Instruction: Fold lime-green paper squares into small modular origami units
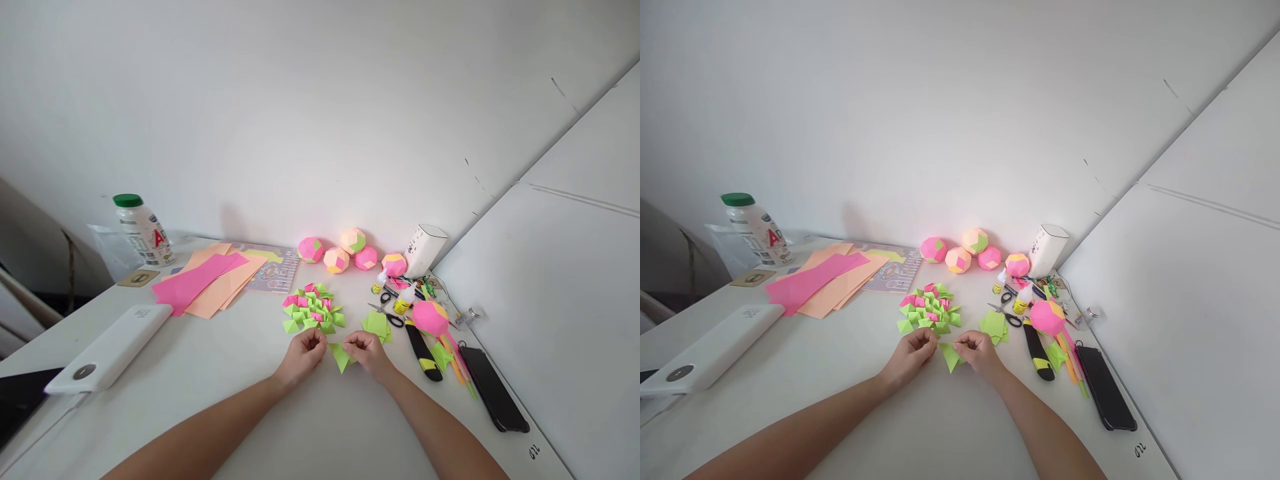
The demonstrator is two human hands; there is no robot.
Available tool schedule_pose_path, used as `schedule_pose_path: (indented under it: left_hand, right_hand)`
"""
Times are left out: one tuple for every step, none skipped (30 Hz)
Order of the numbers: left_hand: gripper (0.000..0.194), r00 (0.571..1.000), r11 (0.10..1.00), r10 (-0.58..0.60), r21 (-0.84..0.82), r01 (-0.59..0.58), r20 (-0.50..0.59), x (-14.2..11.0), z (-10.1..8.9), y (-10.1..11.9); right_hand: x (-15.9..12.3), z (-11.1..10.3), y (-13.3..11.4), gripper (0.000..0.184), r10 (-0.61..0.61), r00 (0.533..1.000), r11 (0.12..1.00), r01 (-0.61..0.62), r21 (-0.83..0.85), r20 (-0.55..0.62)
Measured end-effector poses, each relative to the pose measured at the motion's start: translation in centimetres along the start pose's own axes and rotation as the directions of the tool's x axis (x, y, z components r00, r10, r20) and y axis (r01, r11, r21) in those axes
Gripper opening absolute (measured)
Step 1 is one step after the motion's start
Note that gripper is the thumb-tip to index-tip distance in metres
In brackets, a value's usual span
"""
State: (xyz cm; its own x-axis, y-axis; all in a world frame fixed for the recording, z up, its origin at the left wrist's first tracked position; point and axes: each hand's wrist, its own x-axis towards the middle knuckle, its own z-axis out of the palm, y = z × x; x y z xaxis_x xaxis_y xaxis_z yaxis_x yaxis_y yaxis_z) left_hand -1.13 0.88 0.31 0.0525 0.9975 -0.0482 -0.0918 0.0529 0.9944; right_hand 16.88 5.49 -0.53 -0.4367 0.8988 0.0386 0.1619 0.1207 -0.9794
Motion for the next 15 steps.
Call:
schedule_pose_path:
  left_hand:
    - [0.019, 1.000, 1.000, -0.002, -0.016, 0.002, 0.019, 0.0, 0.0, 0.0]
    - [0.018, 0.999, 1.000, 0.012, -0.016, -0.011, 0.042, 0.0, 0.0, 0.1]
    - [0.017, 0.997, 0.999, 0.035, 0.000, -0.035, 0.065, 0.0, 0.1, 0.0]
    - [0.017, 0.995, 0.998, 0.060, 0.030, -0.063, 0.085, 0.0, 0.2, 0.0]
    - [0.017, 0.992, 0.994, 0.081, 0.068, -0.088, 0.098, 0.0, 0.3, 0.0]
    - [0.017, 0.990, 0.989, 0.094, 0.105, -0.105, 0.107, 0.1, 0.3, -0.1]
    - [0.018, 0.989, 0.984, 0.097, 0.135, -0.112, 0.113, 0.1, 0.4, -0.1]
    - [0.019, 0.989, 0.981, 0.094, 0.159, -0.112, 0.116, 0.1, 0.5, -0.2]
    - [0.019, 0.989, 0.978, 0.092, 0.176, -0.112, 0.119, 0.1, 0.5, -0.2]
    - [0.018, 0.988, 0.975, 0.091, 0.190, -0.114, 0.124, 0.1, 0.6, -0.2]
    - [0.018, 0.987, 0.972, 0.094, 0.201, -0.118, 0.128, 0.1, 0.6, -0.2]
    - [0.017, 0.986, 0.970, 0.099, 0.209, -0.125, 0.132, 0.1, 0.6, -0.2]
    - [0.016, 0.986, 0.969, 0.104, 0.211, -0.131, 0.134, 0.1, 0.5, -0.1]
    - [0.016, 0.985, 0.969, 0.108, 0.206, -0.134, 0.131, 0.1, 0.5, -0.1]
    - [0.016, 0.986, 0.972, 0.111, 0.193, -0.134, 0.127, 0.1, 0.5, -0.1]
  right_hand:
    - [0.0, 0.0, 0.0, 0.020, 0.000, 1.000, 1.000, 0.000, 0.006, -0.003]
    - [0.0, 0.0, 0.1, 0.020, 0.000, 1.000, 1.000, 0.000, 0.009, 0.002]
    - [0.0, 0.0, 0.1, 0.019, -0.001, 1.000, 1.000, 0.001, 0.005, 0.012]
    - [-0.1, 0.1, 0.1, 0.019, -0.005, 1.000, 1.000, 0.006, -0.009, 0.024]
    - [-0.1, 0.1, 0.0, 0.018, -0.014, 0.999, 0.999, 0.015, -0.034, 0.034]
    - [-0.2, 0.2, -0.1, 0.017, -0.027, 0.999, 0.997, 0.029, -0.066, 0.042]
    - [-0.2, 0.3, -0.3, 0.016, -0.046, 0.998, 0.994, 0.050, -0.100, 0.047]
    - [-0.3, 0.4, -0.5, 0.014, -0.071, 0.996, 0.988, 0.077, -0.134, 0.050]
    - [-0.4, 0.5, -0.7, 0.011, -0.098, 0.994, 0.981, 0.105, -0.161, 0.054]
    - [-0.4, 0.6, -0.9, 0.009, -0.122, 0.991, 0.975, 0.132, -0.181, 0.062]
    - [-0.5, 0.6, -1.1, 0.008, -0.142, 0.987, 0.969, 0.153, -0.194, 0.069]
    - [-0.5, 0.7, -1.2, 0.008, -0.156, 0.985, 0.965, 0.168, -0.203, 0.074]
    - [-0.5, 0.7, -1.2, 0.008, -0.162, 0.984, 0.963, 0.173, -0.206, 0.073]
    - [-0.5, 0.7, -1.1, 0.007, -0.156, 0.986, 0.966, 0.166, -0.198, 0.067]
    - [-0.5, 0.6, -1.0, 0.007, -0.140, 0.988, 0.973, 0.148, -0.179, 0.058]
